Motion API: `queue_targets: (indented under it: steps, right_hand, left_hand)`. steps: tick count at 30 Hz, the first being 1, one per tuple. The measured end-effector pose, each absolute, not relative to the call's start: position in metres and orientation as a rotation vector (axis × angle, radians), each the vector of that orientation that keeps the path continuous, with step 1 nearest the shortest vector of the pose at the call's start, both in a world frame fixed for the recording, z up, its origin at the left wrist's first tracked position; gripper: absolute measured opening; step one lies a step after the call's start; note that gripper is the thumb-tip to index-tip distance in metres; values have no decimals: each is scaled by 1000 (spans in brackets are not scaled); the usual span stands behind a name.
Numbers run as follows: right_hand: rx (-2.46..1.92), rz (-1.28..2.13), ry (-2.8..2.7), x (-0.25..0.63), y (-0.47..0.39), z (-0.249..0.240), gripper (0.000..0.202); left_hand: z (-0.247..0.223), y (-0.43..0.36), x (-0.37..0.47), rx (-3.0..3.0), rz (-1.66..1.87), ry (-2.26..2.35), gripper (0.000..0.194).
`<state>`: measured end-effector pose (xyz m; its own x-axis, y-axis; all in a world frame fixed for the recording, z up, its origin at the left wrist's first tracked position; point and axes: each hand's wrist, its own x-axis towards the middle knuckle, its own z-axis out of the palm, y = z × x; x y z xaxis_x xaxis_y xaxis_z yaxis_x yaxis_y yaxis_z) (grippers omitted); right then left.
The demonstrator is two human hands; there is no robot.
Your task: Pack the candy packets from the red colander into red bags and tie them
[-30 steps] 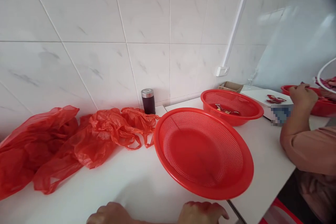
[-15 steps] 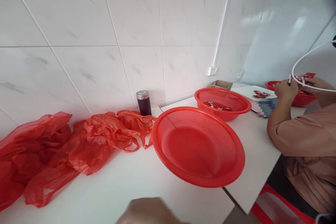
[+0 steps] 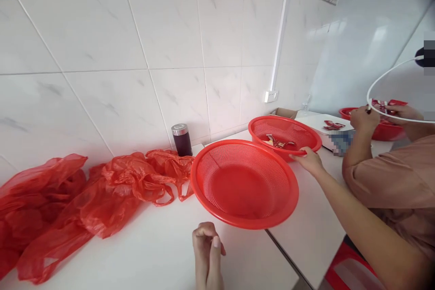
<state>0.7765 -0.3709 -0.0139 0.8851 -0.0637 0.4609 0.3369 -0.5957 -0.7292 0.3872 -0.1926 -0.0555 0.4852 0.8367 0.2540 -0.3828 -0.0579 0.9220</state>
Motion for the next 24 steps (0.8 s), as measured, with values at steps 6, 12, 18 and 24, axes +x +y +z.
queue_targets:
  steps: [6, 12, 18, 24]
  right_hand:
    - [-2010, -629, -105, 756, -358, -25, 40]
    - [-1792, -858, -338, 718, -359, 26, 37]
    - [-1713, -804, -650, 630, -360, 58, 26]
    - [-1707, -589, -823, 558, -346, 66, 20]
  left_hand:
    - [-49, -167, 395, 1160, 990, 683, 40]
    - [-50, -172, 394, 1112, 921, 663, 40]
    - [-42, -173, 398, 1142, 698, 510, 43]
    - [-50, -170, 398, 1269, 421, 402, 51]
